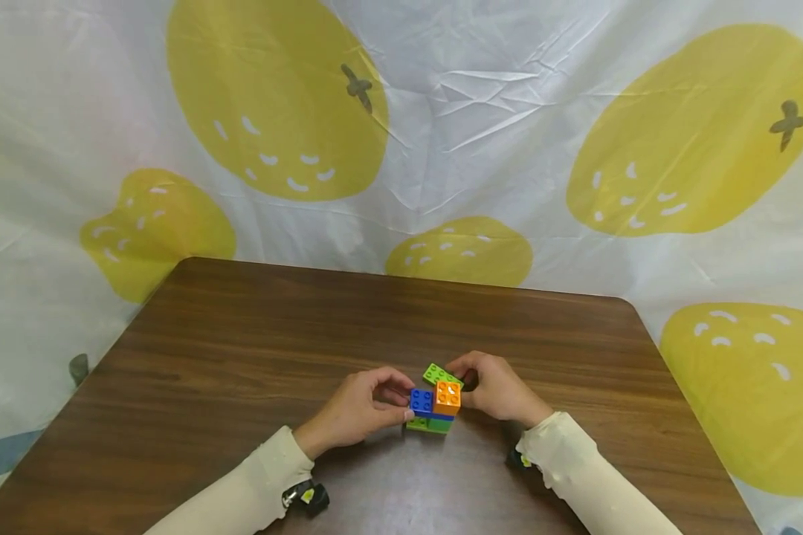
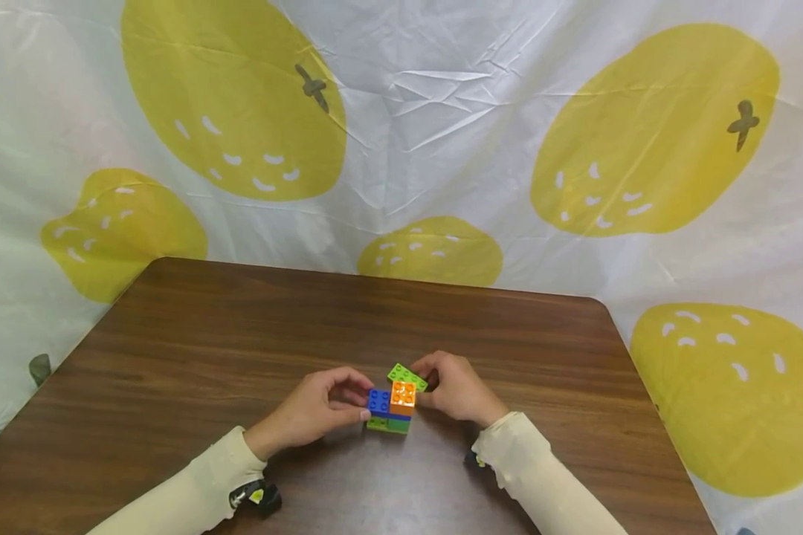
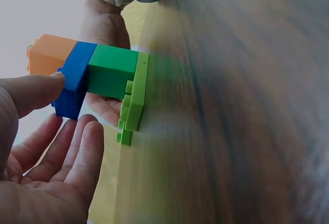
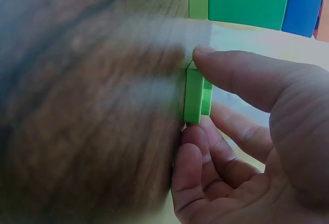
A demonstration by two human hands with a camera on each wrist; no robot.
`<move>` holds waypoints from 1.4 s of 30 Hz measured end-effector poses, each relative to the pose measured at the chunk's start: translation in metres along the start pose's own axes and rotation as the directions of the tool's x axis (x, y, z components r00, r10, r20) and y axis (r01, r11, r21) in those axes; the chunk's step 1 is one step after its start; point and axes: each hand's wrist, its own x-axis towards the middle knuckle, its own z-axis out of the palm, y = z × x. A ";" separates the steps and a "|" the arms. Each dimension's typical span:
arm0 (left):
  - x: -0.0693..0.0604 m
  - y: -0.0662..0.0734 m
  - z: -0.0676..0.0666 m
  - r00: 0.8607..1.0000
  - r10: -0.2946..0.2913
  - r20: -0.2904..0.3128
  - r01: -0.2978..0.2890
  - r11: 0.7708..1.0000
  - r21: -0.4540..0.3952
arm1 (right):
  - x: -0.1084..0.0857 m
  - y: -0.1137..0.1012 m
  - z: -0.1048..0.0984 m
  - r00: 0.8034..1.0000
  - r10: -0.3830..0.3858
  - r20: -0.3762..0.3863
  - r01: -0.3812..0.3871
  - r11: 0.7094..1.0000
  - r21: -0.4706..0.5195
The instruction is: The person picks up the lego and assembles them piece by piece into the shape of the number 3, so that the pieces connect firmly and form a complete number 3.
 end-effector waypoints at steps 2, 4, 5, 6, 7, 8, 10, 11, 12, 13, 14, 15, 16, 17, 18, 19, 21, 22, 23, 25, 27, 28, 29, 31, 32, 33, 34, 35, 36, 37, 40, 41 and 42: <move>0.000 0.000 0.000 1.000 -0.003 0.000 0.003 1.000 0.001 | 0.000 0.000 0.001 1.000 -0.006 0.002 0.006 1.000 -0.005; 0.000 -0.001 -0.001 1.000 -0.006 0.001 0.006 1.000 -0.001 | 0.000 -0.001 0.001 1.000 -0.002 0.004 0.002 1.000 -0.005; 0.000 -0.001 -0.001 1.000 -0.008 0.001 0.008 1.000 -0.003 | 0.001 -0.001 0.001 1.000 -0.002 0.005 0.002 1.000 -0.002; -0.001 -0.001 -0.001 1.000 -0.009 0.001 0.009 1.000 -0.004 | 0.001 -0.001 0.002 1.000 -0.003 0.005 0.003 1.000 -0.001; -0.001 -0.001 -0.001 1.000 -0.011 0.001 0.011 1.000 -0.006 | 0.002 -0.002 0.002 1.000 -0.003 0.005 0.003 1.000 0.002; -0.001 -0.002 -0.001 1.000 -0.013 0.001 0.013 1.000 -0.006 | 0.002 -0.001 0.002 1.000 -0.004 0.006 0.003 1.000 0.004; -0.001 -0.002 -0.002 1.000 -0.013 0.001 0.013 1.000 -0.008 | 0.003 -0.001 0.002 1.000 -0.004 0.006 0.004 1.000 0.007; -0.001 -0.002 -0.002 1.000 -0.013 0.001 0.013 1.000 -0.010 | 0.003 -0.001 0.003 1.000 -0.006 0.006 0.006 1.000 0.008; -0.001 -0.002 -0.002 1.000 -0.012 0.000 0.012 1.000 -0.009 | 0.003 -0.001 0.003 1.000 -0.005 0.005 0.005 1.000 0.008; -0.002 -0.002 -0.002 1.000 -0.012 0.001 0.012 1.000 -0.009 | 0.003 -0.001 0.003 1.000 -0.002 0.004 0.002 1.000 0.008; -0.002 -0.002 -0.002 1.000 -0.012 0.000 0.012 1.000 -0.009 | 0.002 -0.002 0.003 1.000 -0.002 0.002 0.002 1.000 0.007; -0.002 -0.003 -0.002 1.000 -0.011 0.000 0.011 1.000 -0.010 | 0.002 -0.002 0.003 1.000 0.003 -0.003 -0.003 1.000 0.005; -0.002 -0.003 -0.002 1.000 -0.010 -0.001 0.010 1.000 -0.009 | 0.002 -0.002 0.003 1.000 0.006 -0.007 -0.006 1.000 0.006; -0.002 -0.002 -0.002 1.000 -0.011 -0.001 0.011 1.000 -0.008 | 0.001 -0.003 0.003 1.000 0.007 -0.012 -0.007 1.000 0.006; -0.002 -0.003 -0.002 1.000 -0.009 -0.001 0.009 1.000 -0.007 | 0.001 -0.003 0.002 1.000 0.008 -0.016 -0.008 1.000 0.006; -0.002 -0.003 -0.002 1.000 -0.009 -0.002 0.009 1.000 -0.007 | 0.001 -0.004 0.002 1.000 0.005 -0.019 -0.005 1.000 0.006; -0.002 -0.003 -0.002 1.000 -0.008 -0.002 0.008 1.000 -0.006 | 0.001 -0.005 0.002 1.000 0.008 -0.025 -0.007 1.000 0.008; -0.002 -0.003 -0.002 1.000 -0.007 -0.002 0.007 1.000 -0.005 | 0.001 -0.005 0.001 1.000 0.005 -0.025 -0.004 1.000 0.010; -0.002 -0.003 -0.002 1.000 -0.007 -0.003 0.007 1.000 -0.006 | 0.001 -0.005 0.001 1.000 0.001 -0.026 -0.001 1.000 0.008; -0.002 -0.004 -0.002 1.000 -0.004 -0.003 0.004 1.000 -0.007 | 0.001 -0.006 0.001 1.000 -0.007 -0.028 0.008 1.000 0.007; -0.002 -0.004 -0.002 1.000 -0.002 -0.003 0.002 1.000 -0.007 | 0.001 -0.006 0.001 0.999 -0.014 -0.030 0.014 1.000 0.006; -0.002 -0.004 -0.002 1.000 -0.001 -0.003 0.001 1.000 -0.009 | 0.000 -0.006 0.001 0.999 -0.017 -0.032 0.018 1.000 0.007; -0.002 -0.005 -0.002 1.000 0.001 -0.003 -0.001 1.000 -0.008 | 0.000 -0.006 0.001 0.999 -0.024 -0.034 0.024 1.000 0.007; -0.001 -0.005 -0.002 1.000 0.002 -0.001 -0.002 1.000 -0.008 | 0.000 -0.006 0.000 0.999 -0.025 -0.040 0.025 1.000 0.007; -0.002 -0.004 -0.002 1.000 0.001 0.000 -0.001 1.000 -0.009 | 0.000 -0.007 0.000 0.999 -0.019 -0.042 0.020 1.000 0.008; -0.001 -0.005 -0.002 1.000 0.002 0.000 -0.002 1.000 -0.010 | -0.001 -0.007 -0.001 0.999 -0.017 -0.044 0.018 1.000 0.008; -0.001 -0.004 -0.002 1.000 0.001 0.000 -0.001 1.000 -0.012 | -0.001 -0.008 -0.001 0.999 -0.014 -0.046 0.014 1.000 0.008; -0.001 -0.004 -0.002 1.000 0.001 0.000 -0.001 1.000 -0.012 | -0.001 -0.008 -0.001 0.999 -0.013 -0.048 0.013 1.000 0.006; -0.001 -0.004 -0.002 1.000 -0.001 0.000 0.001 1.000 -0.013 | -0.001 -0.008 -0.002 0.999 -0.013 -0.049 0.014 1.000 0.006; -0.001 -0.004 -0.002 1.000 -0.001 -0.001 0.001 1.000 -0.014 | -0.001 -0.009 -0.002 0.999 -0.015 -0.049 0.015 1.000 0.005; -0.001 -0.005 -0.003 1.000 -0.002 -0.003 0.002 1.000 -0.014 | -0.002 -0.009 -0.002 0.999 -0.021 -0.048 0.021 1.000 0.006; -0.001 -0.005 -0.003 1.000 -0.001 -0.004 0.001 1.000 -0.013 | -0.002 -0.010 -0.003 0.999 -0.022 -0.048 0.023 1.000 0.011; -0.001 -0.005 -0.003 1.000 -0.001 -0.004 0.000 1.000 -0.012 | -0.002 -0.010 -0.003 0.999 -0.023 -0.049 0.024 1.000 0.017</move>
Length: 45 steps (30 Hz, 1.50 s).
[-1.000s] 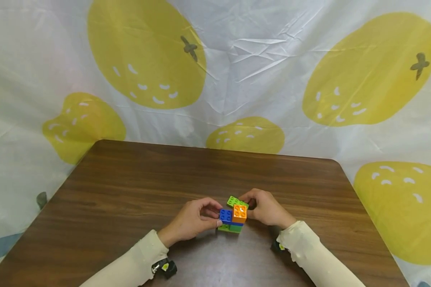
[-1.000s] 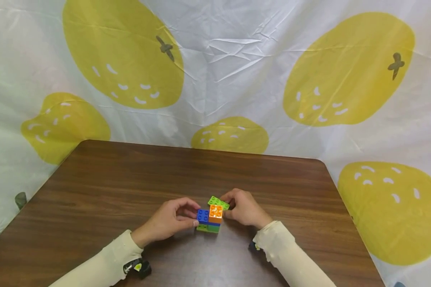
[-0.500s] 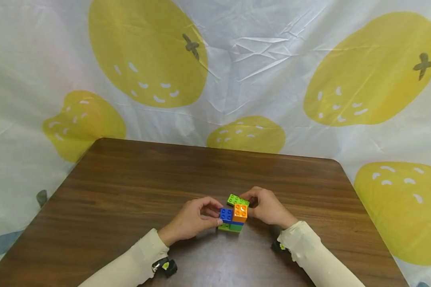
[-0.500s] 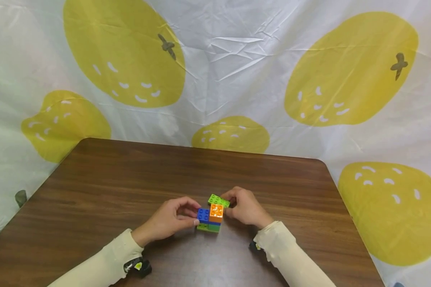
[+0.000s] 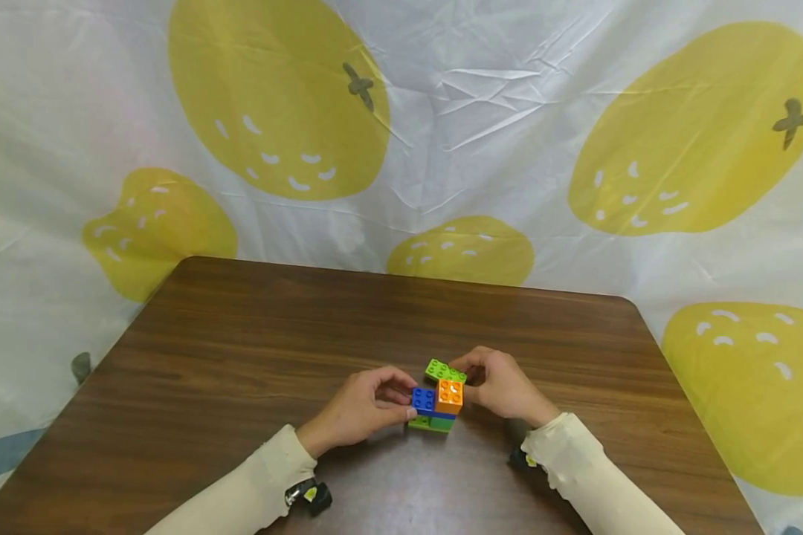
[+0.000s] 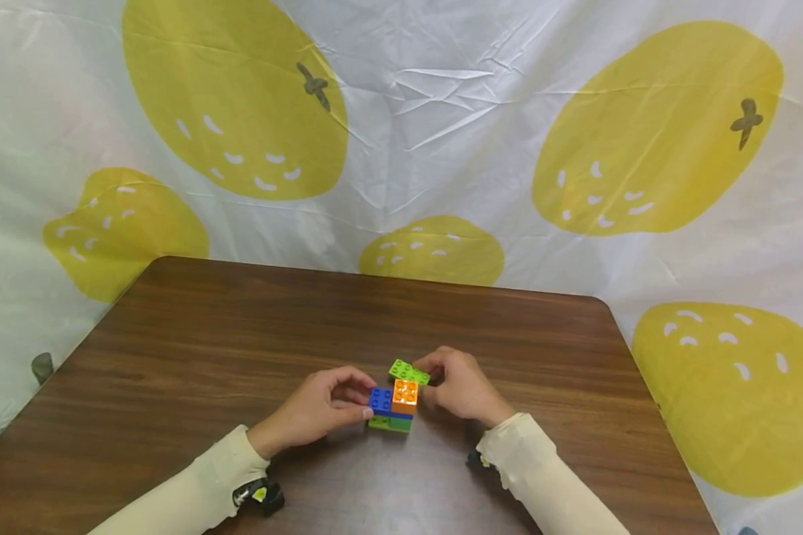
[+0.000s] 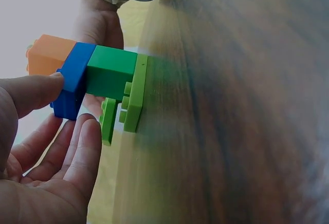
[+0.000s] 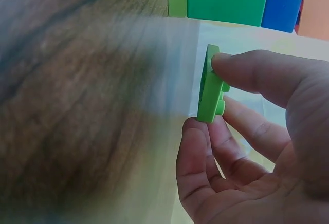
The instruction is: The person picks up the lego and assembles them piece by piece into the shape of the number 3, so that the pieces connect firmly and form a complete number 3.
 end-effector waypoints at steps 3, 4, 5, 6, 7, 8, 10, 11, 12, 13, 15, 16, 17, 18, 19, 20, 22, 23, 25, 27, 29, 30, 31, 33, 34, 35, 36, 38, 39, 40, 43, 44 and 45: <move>0.001 -0.001 0.001 1.000 0.002 0.000 -0.002 1.000 0.002 | -0.002 -0.001 -0.002 1.000 0.007 -0.007 -0.007 1.000 0.018; 0.001 -0.001 0.001 1.000 0.002 0.000 -0.002 1.000 0.004 | -0.003 -0.001 -0.003 1.000 0.008 -0.010 -0.008 1.000 0.025; 0.001 -0.002 0.001 1.000 0.002 0.001 -0.002 1.000 0.004 | -0.004 -0.001 -0.003 1.000 0.012 -0.012 -0.012 0.999 0.031; 0.001 -0.002 0.001 1.000 0.002 0.000 -0.002 1.000 0.006 | -0.005 -0.001 -0.004 1.000 0.013 -0.013 -0.013 0.999 0.035; 0.001 -0.002 0.001 1.000 0.001 0.001 -0.001 1.000 0.006 | -0.005 -0.001 -0.004 1.000 0.014 -0.016 -0.013 0.999 0.037; 0.001 -0.002 0.001 1.000 0.002 0.001 -0.002 1.000 0.006 | -0.006 -0.001 -0.005 1.000 0.013 -0.017 -0.012 0.999 0.040; 0.001 -0.002 0.001 1.000 0.002 0.002 -0.002 1.000 0.006 | -0.007 -0.002 -0.006 1.000 0.008 -0.019 -0.007 0.999 0.043; 0.001 -0.002 0.001 1.000 0.002 0.002 -0.002 1.000 0.005 | -0.007 -0.002 -0.006 1.000 0.006 -0.018 -0.005 0.999 0.044; 0.001 -0.002 0.002 1.000 0.002 0.003 -0.002 1.000 0.004 | -0.008 -0.002 -0.007 1.000 0.003 -0.019 -0.002 0.999 0.045; 0.001 -0.001 0.002 1.000 0.001 0.003 -0.001 1.000 0.002 | -0.009 -0.002 -0.007 1.000 0.000 -0.021 0.001 0.999 0.046; 0.000 -0.001 0.002 1.000 -0.001 0.003 0.001 1.000 0.000 | -0.010 -0.001 -0.008 1.000 -0.003 -0.023 0.005 0.999 0.053; 0.000 -0.001 0.002 1.000 -0.001 0.003 0.001 1.000 -0.001 | -0.011 -0.001 -0.009 1.000 -0.003 -0.025 0.004 0.998 0.056; 0.000 -0.001 0.002 1.000 -0.003 0.002 0.003 1.000 0.001 | -0.011 -0.001 -0.009 1.000 -0.001 -0.028 0.003 0.998 0.057; 0.000 -0.001 0.002 1.000 -0.003 0.002 0.003 1.000 0.002 | -0.012 -0.001 -0.010 0.999 0.000 -0.032 0.002 0.998 0.060; -0.001 -0.001 0.002 1.000 -0.004 0.001 0.004 1.000 0.002 | -0.012 -0.001 -0.011 0.999 -0.002 -0.034 0.004 0.998 0.060; -0.001 -0.001 0.001 1.000 -0.004 0.001 0.004 1.000 0.003 | -0.013 -0.002 -0.012 0.999 -0.002 -0.036 0.005 0.998 0.060; -0.001 0.000 0.001 1.000 -0.003 0.001 0.003 1.000 0.003 | -0.014 -0.004 -0.014 0.999 -0.004 -0.042 0.006 0.998 0.056; -0.001 0.000 0.000 1.000 -0.003 0.001 0.003 1.000 0.002 | -0.015 -0.005 -0.015 0.999 -0.005 -0.043 0.007 0.998 0.055; -0.001 0.001 0.000 1.000 -0.001 0.002 0.001 1.000 0.000 | -0.016 -0.007 -0.017 0.999 -0.011 -0.047 0.013 0.999 0.052; -0.001 0.001 0.000 1.000 0.002 0.002 -0.002 1.000 -0.001 | -0.016 -0.008 -0.019 0.999 -0.016 -0.051 0.018 0.999 0.048; -0.001 0.001 0.000 1.000 0.005 0.002 -0.005 1.000 0.000 | -0.017 -0.010 -0.020 0.998 -0.019 -0.054 0.021 0.999 0.044; -0.001 0.001 0.000 1.000 0.005 0.001 -0.005 1.000 0.001 | -0.017 -0.011 -0.021 0.998 -0.019 -0.056 0.022 0.999 0.046; -0.001 0.001 0.000 1.000 0.005 0.001 -0.005 1.000 0.001 | -0.018 -0.012 -0.022 0.998 -0.018 -0.056 0.021 0.999 0.045; -0.001 0.001 0.000 1.000 0.003 0.001 -0.003 1.000 0.003 | -0.019 -0.014 -0.024 0.998 -0.017 -0.053 0.019 0.999 0.049; -0.001 0.001 0.000 1.000 0.002 0.001 -0.002 1.000 0.004 | -0.019 -0.016 -0.025 0.999 -0.012 -0.052 0.015 0.998 0.053; -0.001 0.001 0.000 1.000 0.002 0.001 -0.002 1.000 0.005 | -0.020 -0.017 -0.026 0.999 -0.011 -0.049 0.014 0.998 0.054; -0.001 0.001 0.000 1.000 0.000 0.002 0.000 1.000 0.005 | -0.021 -0.017 -0.027 0.999 -0.013 -0.046 0.016 0.998 0.056; -0.001 0.000 -0.001 1.000 -0.003 0.003 0.003 1.000 0.008 | -0.022 -0.018 -0.028 0.999 -0.020 -0.041 0.022 0.998 0.051; -0.001 0.000 -0.001 1.000 -0.004 0.003 0.004 1.000 0.009 | -0.022 -0.019 -0.029 0.999 -0.023 -0.039 0.025 0.998 0.051; -0.001 0.000 -0.001 1.000 -0.004 0.003 0.004 1.000 0.010 | -0.023 -0.019 -0.030 0.999 -0.025 -0.037 0.027 0.998 0.048; -0.001 0.000 -0.001 1.000 -0.007 0.005 0.007 1.000 0.009 | -0.024 -0.020 -0.032 0.999 -0.032 -0.038 0.034 0.998 0.046; 0.000 0.000 -0.001 1.000 -0.008 0.006 0.008 1.000 0.010 | -0.025 -0.020 -0.033 0.999 -0.034 -0.040 0.036 0.998 0.046; 0.000 0.000 -0.001 1.000 -0.007 0.006 0.007 1.000 0.011 | -0.025 -0.020 -0.033 0.998 -0.036 -0.042 0.038 0.998 0.046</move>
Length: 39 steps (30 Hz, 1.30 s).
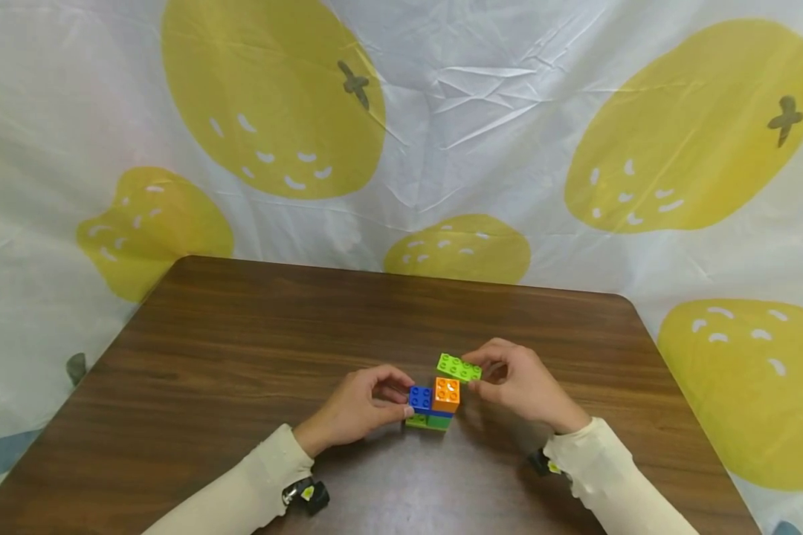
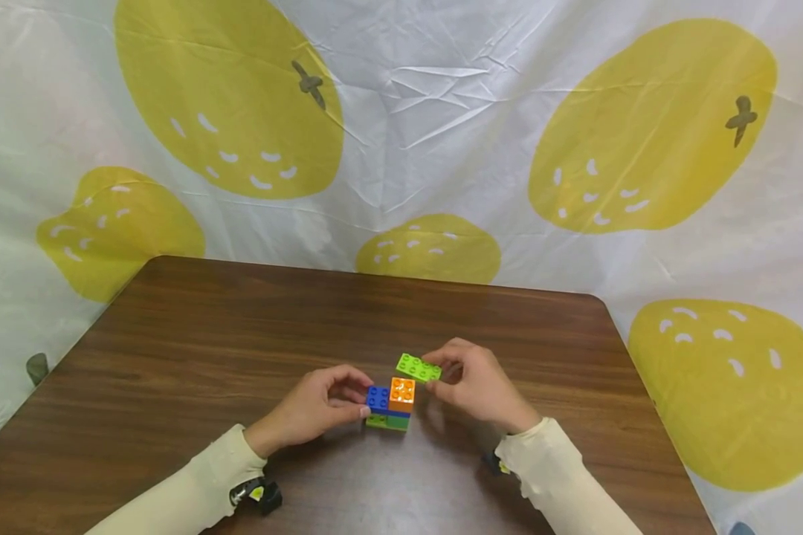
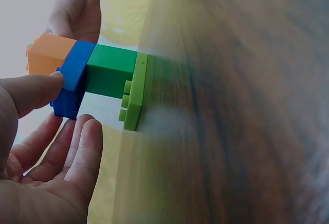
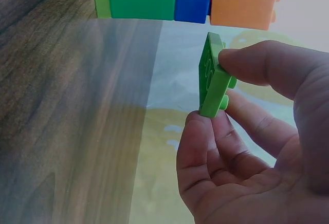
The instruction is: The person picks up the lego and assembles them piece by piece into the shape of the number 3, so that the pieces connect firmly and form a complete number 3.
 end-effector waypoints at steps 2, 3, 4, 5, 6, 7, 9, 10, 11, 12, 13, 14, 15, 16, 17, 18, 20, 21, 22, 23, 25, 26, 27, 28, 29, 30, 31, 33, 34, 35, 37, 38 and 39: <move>0.000 -0.001 0.000 1.000 -0.001 0.000 0.001 1.000 0.002 | 0.000 -0.001 -0.001 1.000 -0.004 -0.005 0.004 1.000 0.001; 0.000 -0.001 0.000 1.000 0.000 0.000 0.000 1.000 0.003 | -0.001 -0.001 -0.002 1.000 -0.007 -0.007 0.007 1.000 0.001; 0.000 -0.001 0.000 1.000 0.001 0.000 -0.001 1.000 0.002 | -0.001 -0.001 -0.003 1.000 -0.010 -0.008 0.010 1.000 0.002; 0.000 -0.001 0.000 1.000 0.002 0.000 -0.002 1.000 0.002 | -0.002 -0.001 -0.003 1.000 -0.013 -0.009 0.013 1.000 0.002; 0.000 -0.001 0.000 1.000 0.004 0.001 -0.004 1.000 0.001 | -0.002 -0.002 -0.004 1.000 -0.014 -0.010 0.014 1.000 0.003; 0.000 -0.002 0.000 1.000 0.004 0.001 -0.004 1.000 0.000 | -0.002 -0.002 -0.005 1.000 -0.018 -0.011 0.018 1.000 0.005; 0.000 -0.002 0.000 1.000 0.006 0.002 -0.006 1.000 -0.001 | -0.003 -0.003 -0.006 1.000 -0.020 -0.011 0.020 1.000 0.006; 0.000 -0.002 0.000 1.000 0.005 0.002 -0.005 1.000 0.000 | -0.003 -0.004 -0.006 1.000 -0.023 -0.012 0.023 1.000 0.007; 0.000 -0.002 0.000 1.000 0.003 0.002 -0.003 1.000 0.002 | -0.004 -0.005 -0.007 1.000 -0.025 -0.013 0.025 1.000 0.008; 0.000 -0.002 0.000 1.000 0.004 0.002 -0.004 1.000 0.003 | -0.004 -0.006 -0.007 1.000 -0.027 -0.013 0.027 1.000 0.010; 0.000 -0.002 -0.001 1.000 0.002 0.002 -0.002 1.000 0.004 | -0.005 -0.007 -0.008 0.999 -0.029 -0.016 0.029 1.000 0.010; 0.000 -0.002 -0.001 1.000 0.002 0.002 -0.002 1.000 0.003 | -0.005 -0.008 -0.008 0.999 -0.030 -0.017 0.031 0.999 0.010; 0.000 -0.002 -0.001 1.000 0.002 0.003 -0.002 1.000 0.003 | -0.006 -0.009 -0.009 0.999 -0.036 -0.019 0.036 0.999 0.008; 0.000 -0.001 -0.001 1.000 0.003 0.004 -0.003 1.000 0.003 | -0.006 -0.010 -0.010 0.999 -0.041 -0.021 0.041 0.999 0.008; 0.000 -0.001 -0.001 1.000 0.003 0.004 -0.003 1.000 0.003 | -0.006 -0.011 -0.010 0.999 -0.045 -0.022 0.045 0.999 0.007; 0.000 -0.001 -0.001 1.000 0.003 0.005 -0.003 1.000 0.004 | -0.007 -0.012 -0.011 0.998 -0.051 -0.022 0.051 0.999 0.007; 0.000 -0.001 -0.002 1.000 0.003 0.005 -0.003 1.000 0.005 | -0.008 -0.015 -0.012 0.998 -0.062 -0.024 0.062 0.998 0.007; 0.000 -0.001 -0.002 1.000 0.004 0.006 -0.004 1.000 0.005 | -0.008 -0.016 -0.012 0.997 -0.067 -0.024 0.067 0.998 0.008; 0.000 -0.001 -0.002 1.000 0.004 0.006 -0.004 1.000 0.006 | -0.009 -0.018 -0.012 0.997 -0.071 -0.023 0.071 0.997 0.008; 0.000 -0.001 -0.002 1.000 0.004 0.007 -0.004 1.000 0.006 | -0.009 -0.019 -0.013 0.997 -0.073 -0.023 0.073 0.997 0.009; 0.000 -0.001 -0.002 1.000 0.007 0.009 -0.007 1.000 0.004 | -0.010 -0.021 -0.013 0.997 -0.076 -0.025 0.076 0.997 0.010; 0.000 -0.001 -0.002 1.000 0.008 0.010 -0.008 1.000 0.002 | -0.010 -0.023 -0.014 0.997 -0.078 -0.027 0.078 0.997 0.010; 0.001 -0.001 -0.002 1.000 0.010 0.010 -0.010 1.000 0.001 | -0.011 -0.024 -0.014 0.996 -0.080 -0.029 0.081 0.997 0.011; 0.001 -0.001 -0.002 1.000 0.012 0.010 -0.012 1.000 0.001 | -0.011 -0.024 -0.014 0.996 -0.084 -0.032 0.085 0.996 0.013; 0.001 -0.001 -0.002 1.000 0.014 0.010 -0.014 1.000 -0.001 | -0.011 -0.025 -0.014 0.995 -0.089 -0.035 0.090 0.996 0.015; 0.001 -0.002 -0.002 1.000 0.016 0.010 -0.016 1.000 -0.002 | -0.011 -0.026 -0.014 0.995 -0.095 -0.037 0.095 0.995 0.016; 0.001 -0.002 -0.002 1.000 0.017 0.010 -0.017 1.000 -0.003 | -0.011 -0.027 -0.014 0.994 -0.102 -0.040 0.103 0.995 0.018; 0.001 -0.002 -0.002 1.000 0.019 0.010 -0.019 1.000 -0.004 | -0.012 -0.028 -0.014 0.992 -0.115 -0.043 0.116 0.993 0.023; 0.002 -0.002 -0.002 1.000 0.019 0.011 -0.019 1.000 -0.005 | -0.012 -0.029 -0.014 0.992 -0.119 -0.042 0.120 0.992 0.025; 0.002 -0.002 -0.002 1.000 0.019 0.011 -0.019 1.000 -0.005 | -0.012 -0.030 -0.014 0.992 -0.123 -0.041 0.124 0.992 0.028; 0.002 -0.003 -0.002 1.000 0.017 0.012 -0.017 1.000 -0.003 | -0.013 -0.032 -0.013 0.991 -0.128 -0.036 0.130 0.991 0.041; 0.002 -0.003 -0.002 1.000 0.016 0.012 -0.016 1.000 -0.002 | -0.013 -0.033 -0.012 0.991 -0.130 -0.031 0.131 0.990 0.046; 0.002 -0.003 -0.002 1.000 0.014 0.012 -0.014 1.000 -0.001 | -0.014 -0.034 -0.012 0.991 -0.131 -0.028 0.132 0.990 0.053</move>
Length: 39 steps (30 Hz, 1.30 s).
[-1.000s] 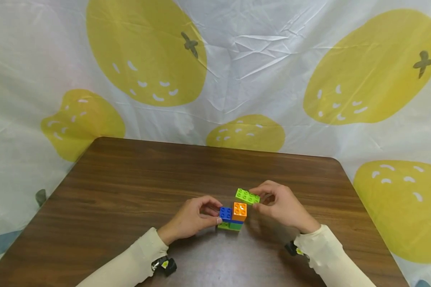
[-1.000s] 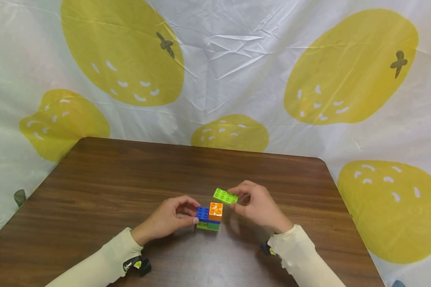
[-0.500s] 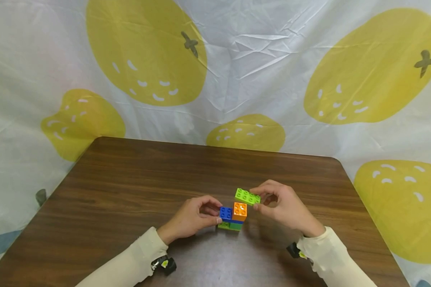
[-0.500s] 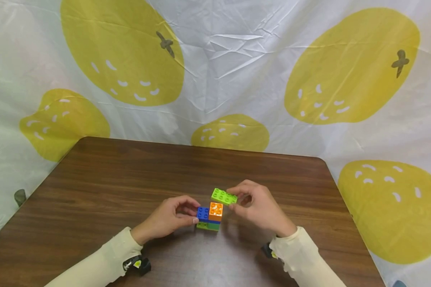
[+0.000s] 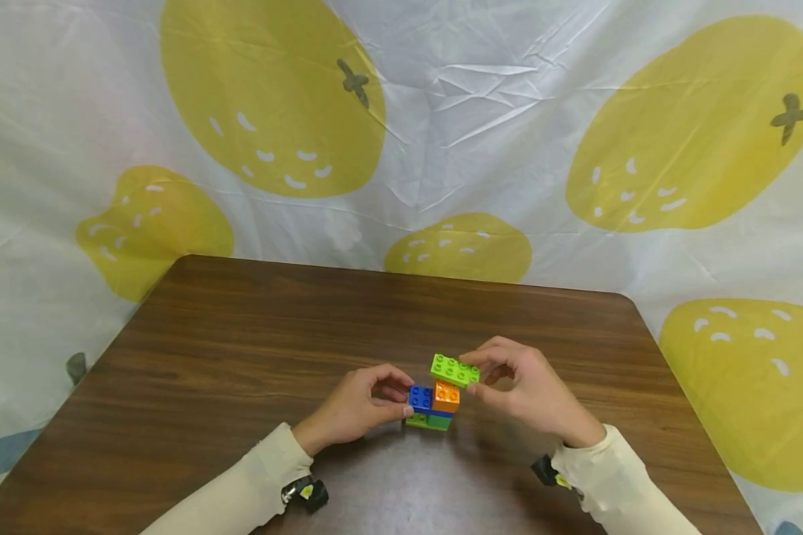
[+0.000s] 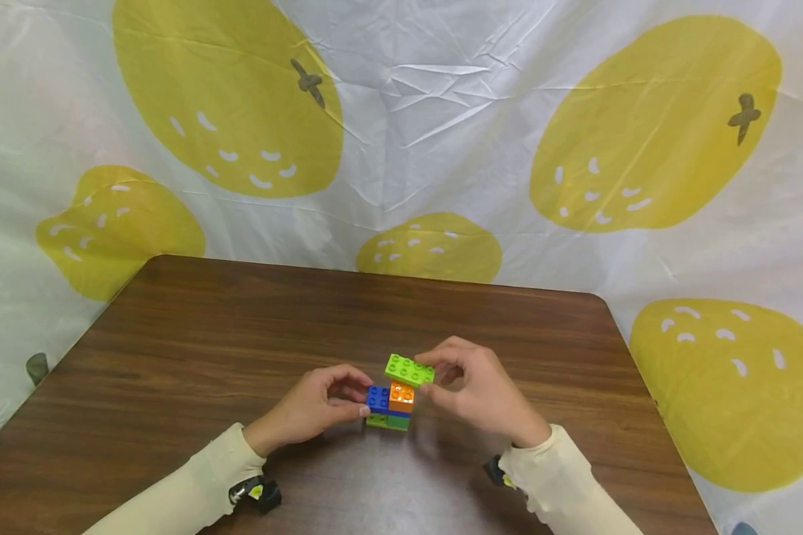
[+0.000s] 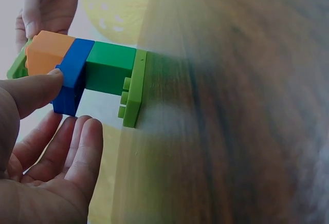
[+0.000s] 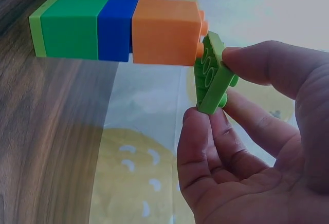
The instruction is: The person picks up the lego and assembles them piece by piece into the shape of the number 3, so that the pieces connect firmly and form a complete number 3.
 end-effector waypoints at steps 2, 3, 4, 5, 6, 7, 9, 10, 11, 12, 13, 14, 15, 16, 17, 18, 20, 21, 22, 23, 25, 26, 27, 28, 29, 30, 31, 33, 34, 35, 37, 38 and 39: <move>0.000 0.000 0.000 1.000 -0.003 0.000 0.003 1.000 0.001 | 0.000 -0.002 0.002 1.000 -0.010 0.003 0.010 1.000 0.011; -0.001 0.000 0.000 1.000 -0.005 0.001 0.005 1.000 0.001 | 0.000 -0.002 0.003 1.000 -0.016 0.003 0.016 1.000 0.016; -0.001 0.000 0.000 1.000 -0.006 0.001 0.006 1.000 0.001 | -0.001 -0.003 0.004 1.000 -0.022 0.001 0.022 1.000 0.019; -0.001 0.001 0.000 1.000 -0.007 0.001 0.007 1.000 0.000 | -0.001 -0.004 0.005 1.000 -0.030 -0.001 0.030 0.999 0.022; -0.001 0.001 0.000 1.000 -0.008 0.001 0.008 1.000 -0.001 | -0.001 -0.004 0.006 0.999 -0.038 -0.004 0.038 0.999 0.024; -0.001 0.001 0.000 1.000 -0.008 0.001 0.008 1.000 -0.002 | -0.001 -0.005 0.007 0.999 -0.044 -0.007 0.044 0.999 0.026; -0.002 0.002 0.000 1.000 -0.010 0.001 0.010 1.000 -0.004 | 0.000 -0.006 0.009 0.998 -0.054 -0.010 0.055 0.998 0.032; -0.002 0.002 0.000 1.000 -0.010 0.001 0.010 1.000 -0.003 | 0.000 -0.007 0.009 0.998 -0.060 -0.011 0.061 0.998 0.034; -0.002 0.002 0.000 1.000 -0.010 0.001 0.010 1.000 -0.003 | 0.000 -0.007 0.010 0.998 -0.066 -0.010 0.066 0.997 0.036; -0.002 0.002 0.000 1.000 -0.010 0.001 0.010 1.000 -0.002 | 0.000 -0.008 0.011 0.997 -0.071 -0.011 0.071 0.997 0.036; -0.002 0.002 -0.001 1.000 -0.010 0.001 0.010 1.000 -0.002 | 0.000 -0.008 0.012 0.997 -0.075 -0.009 0.075 0.997 0.032; -0.002 0.002 -0.001 1.000 -0.009 0.001 0.009 1.000 -0.002 | 0.000 -0.009 0.013 0.997 -0.079 -0.007 0.079 0.996 0.029; -0.002 0.001 -0.001 1.000 -0.010 0.002 0.010 1.000 -0.002 | 0.001 -0.009 0.013 0.997 -0.082 -0.005 0.082 0.996 0.024; -0.002 0.001 -0.001 1.000 -0.010 0.002 0.010 1.000 -0.003 | 0.001 -0.010 0.014 0.997 -0.083 -0.002 0.083 0.996 0.017; -0.001 0.001 -0.001 1.000 -0.011 0.002 0.011 1.000 -0.006 | 0.001 -0.010 0.014 0.997 -0.083 0.001 0.083 0.997 0.011; -0.001 0.001 0.000 1.000 -0.012 0.002 0.012 1.000 -0.008 | 0.001 -0.011 0.015 0.997 -0.081 0.004 0.081 0.997 0.005; -0.001 0.000 0.000 1.000 -0.015 0.001 0.015 1.000 -0.014 | 0.001 -0.012 0.016 0.997 -0.078 0.010 0.078 0.997 -0.005; -0.001 0.000 0.000 1.000 -0.017 0.000 0.017 1.000 -0.014 | 0.002 -0.012 0.016 0.997 -0.076 0.012 0.076 0.997 -0.010; -0.001 0.000 0.001 1.000 -0.019 -0.001 0.019 1.000 -0.015 | 0.002 -0.013 0.017 0.997 -0.076 0.014 0.076 0.997 -0.015; -0.001 0.000 0.001 1.000 -0.021 -0.002 0.021 1.000 -0.015 | 0.002 -0.013 0.017 0.997 -0.076 0.015 0.076 0.997 -0.019; -0.001 0.000 0.002 1.000 -0.022 -0.002 0.022 1.000 -0.014 | 0.002 -0.013 0.017 0.997 -0.076 0.016 0.077 0.997 -0.028; -0.001 0.000 0.002 1.000 -0.024 -0.003 0.024 1.000 -0.013 | 0.002 -0.013 0.018 0.997 -0.077 0.016 0.078 0.997 -0.030; -0.001 0.000 0.002 1.000 -0.023 -0.003 0.023 1.000 -0.012 | 0.002 -0.013 0.018 0.997 -0.078 0.016 0.078 0.996 -0.030; -0.001 0.001 0.002 1.000 -0.023 -0.003 0.023 1.000 -0.012 | 0.002 -0.013 0.018 0.997 -0.079 0.015 0.080 0.996 -0.031; -0.001 0.001 0.002 1.000 -0.022 -0.003 0.022 1.000 -0.011 | 0.003 -0.013 0.018 0.997 -0.080 0.015 0.080 0.996 -0.030; -0.001 0.001 0.002 1.000 -0.022 -0.002 0.022 1.000 -0.011 | 0.003 -0.014 0.018 0.997 -0.081 0.014 0.082 0.996 -0.027; -0.001 0.001 0.001 1.000 -0.022 -0.002 0.021 1.000 -0.009 | 0.003 -0.014 0.018 0.996 -0.083 0.014 0.083 0.996 -0.025; -0.001 0.002 0.001 1.000 -0.020 -0.002 0.020 1.000 -0.007 | 0.003 -0.014 0.018 0.996 -0.084 0.014 0.084 0.996 -0.022; -0.001 0.002 0.000 1.000 -0.020 -0.003 0.020 1.000 -0.006 | 0.004 -0.014 0.018 0.996 -0.085 0.015 0.085 0.996 -0.021; -0.001 0.002 0.000 1.000 -0.021 -0.002 0.021 1.000 -0.005 | 0.004 -0.014 0.018 0.996 -0.085 0.016 0.085 0.996 -0.020; -0.001 0.002 0.000 1.000 -0.022 -0.001 0.022 1.000 -0.004 | 0.005 -0.014 0.018 0.996 -0.084 0.020 0.084 0.996 -0.019; -0.001 0.002 0.000 1.000 -0.023 -0.001 0.023 1.000 -0.005 | 0.005 -0.014 0.018 0.996 -0.083 0.022 0.083 0.996 -0.017; -0.001 0.002 0.000 1.000 -0.022 0.000 0.022 1.000 -0.006 | 0.005 -0.014 0.018 0.996 -0.083 0.025 0.084 0.996 -0.017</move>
